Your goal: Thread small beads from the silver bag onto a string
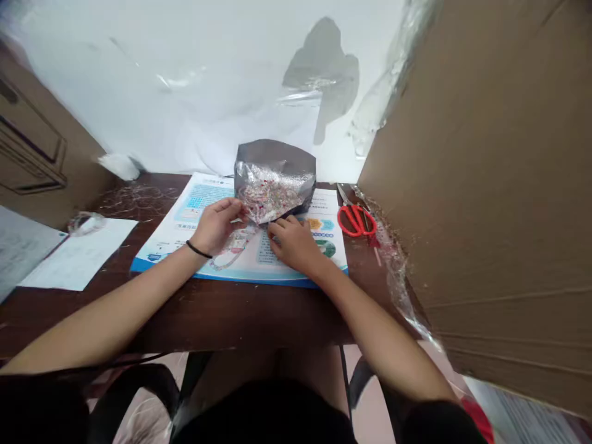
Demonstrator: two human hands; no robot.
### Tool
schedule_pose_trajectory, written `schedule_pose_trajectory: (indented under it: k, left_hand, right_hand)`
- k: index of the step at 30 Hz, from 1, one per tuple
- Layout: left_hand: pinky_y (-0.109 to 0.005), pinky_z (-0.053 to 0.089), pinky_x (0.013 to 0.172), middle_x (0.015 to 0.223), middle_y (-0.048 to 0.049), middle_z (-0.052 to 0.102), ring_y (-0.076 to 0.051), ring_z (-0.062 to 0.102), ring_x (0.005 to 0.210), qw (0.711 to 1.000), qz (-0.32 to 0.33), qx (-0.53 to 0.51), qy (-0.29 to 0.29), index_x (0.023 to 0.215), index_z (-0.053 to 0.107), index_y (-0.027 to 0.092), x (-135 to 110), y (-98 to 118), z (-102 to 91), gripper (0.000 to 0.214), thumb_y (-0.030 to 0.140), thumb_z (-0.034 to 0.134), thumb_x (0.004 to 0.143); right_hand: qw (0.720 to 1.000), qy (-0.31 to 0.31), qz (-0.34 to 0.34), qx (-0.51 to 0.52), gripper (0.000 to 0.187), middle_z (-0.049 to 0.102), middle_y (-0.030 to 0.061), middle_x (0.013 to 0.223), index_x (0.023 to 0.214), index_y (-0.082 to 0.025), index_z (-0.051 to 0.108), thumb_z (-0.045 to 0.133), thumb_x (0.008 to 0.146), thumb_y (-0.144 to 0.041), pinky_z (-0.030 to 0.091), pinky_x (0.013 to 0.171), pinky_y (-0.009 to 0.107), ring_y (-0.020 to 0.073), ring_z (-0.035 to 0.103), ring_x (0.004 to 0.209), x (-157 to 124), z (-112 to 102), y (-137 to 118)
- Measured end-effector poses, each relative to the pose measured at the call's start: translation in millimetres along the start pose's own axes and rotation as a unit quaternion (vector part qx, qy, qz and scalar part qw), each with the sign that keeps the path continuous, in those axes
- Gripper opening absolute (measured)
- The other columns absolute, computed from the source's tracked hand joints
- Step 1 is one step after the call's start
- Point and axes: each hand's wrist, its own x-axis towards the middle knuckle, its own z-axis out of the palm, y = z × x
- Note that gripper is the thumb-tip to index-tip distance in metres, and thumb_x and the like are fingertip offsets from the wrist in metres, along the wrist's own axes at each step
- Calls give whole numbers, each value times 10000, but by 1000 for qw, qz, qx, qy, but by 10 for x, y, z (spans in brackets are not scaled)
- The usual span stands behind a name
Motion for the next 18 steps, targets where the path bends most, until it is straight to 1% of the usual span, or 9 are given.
schedule_pose_trajectory:
  k: [3, 5, 6, 8, 10, 11, 13, 16, 18]
  left_hand:
    - [-218, 446, 517, 717, -6, 581, -82, 524, 570, 999, 41, 9, -5, 715, 566, 155, 2, -4, -4, 212, 359, 621, 736]
    - [-229, 443, 536, 720, -16, 600, -89, 525, 581, 994, 75, 74, -2, 721, 598, 159, -17, 4, 11, 213, 371, 606, 748]
    - [-236, 444, 558, 724, -24, 613, -96, 533, 601, 988, 94, 125, 1, 720, 620, 160, -32, 11, 25, 215, 373, 610, 746]
    - [-251, 448, 630, 744, -38, 637, -115, 561, 670, 964, 132, 232, 4, 702, 662, 160, -70, 24, 64, 215, 372, 636, 727]
    - [-261, 443, 693, 771, -43, 656, -127, 582, 728, 943, 147, 298, -6, 698, 693, 168, -108, 33, 112, 210, 374, 655, 710]
    - [-261, 440, 704, 781, -42, 664, -129, 587, 736, 940, 142, 311, -16, 708, 704, 173, -124, 36, 137, 207, 375, 655, 709]
    - [-253, 437, 667, 752, -36, 671, -118, 581, 687, 942, 107, 315, -37, 727, 713, 177, -148, 40, 184, 204, 368, 642, 719]
    - [-233, 407, 558, 612, -23, 634, -98, 527, 560, 946, 44, 316, -62, 706, 707, 162, -154, 70, 237, 219, 353, 607, 744]
    - [-233, 390, 534, 570, -23, 611, -99, 510, 539, 929, 52, 355, -88, 679, 704, 159, -117, 120, 255, 255, 366, 580, 761]
  right_hand:
    - [1000, -24, -8, -14, 106, 638, 45, 959, 874, -207, 588, 504, 825, -250, 298, 762, 367, 240, 503, 959, -21, -9, 19]
    - [1000, -14, -3, 12, 133, 640, 51, 980, 899, -208, 594, 495, 840, -275, 319, 766, 365, 240, 506, 962, -20, -35, 32]
    - [999, 1, 3, 38, 158, 642, 53, 986, 923, -207, 594, 479, 856, -292, 335, 771, 361, 233, 512, 956, -15, -52, 39]
    - [993, 49, 14, 109, 223, 645, 56, 985, 987, -198, 583, 436, 888, -333, 374, 781, 341, 202, 533, 924, 3, -82, 49]
    - [980, 90, 9, 180, 268, 647, 55, 975, 1041, -188, 563, 445, 887, -373, 411, 778, 307, 168, 558, 875, 21, -93, 55]
    - [974, 102, 1, 202, 285, 648, 52, 963, 1057, -188, 556, 479, 871, -390, 425, 772, 294, 157, 569, 853, 27, -89, 57]
    - [972, 119, -16, 204, 286, 652, 40, 929, 1049, -198, 558, 546, 834, -384, 436, 762, 286, 151, 584, 830, 33, -69, 61]
    - [977, 159, -29, 143, 162, 654, 33, 830, 944, -196, 594, 529, 852, -313, 424, 757, 295, 160, 585, 804, 31, -39, 81]
    - [978, 180, -39, 96, 159, 647, 36, 775, 877, -189, 610, 486, 877, -289, 411, 736, 291, 160, 576, 769, 31, -35, 112]
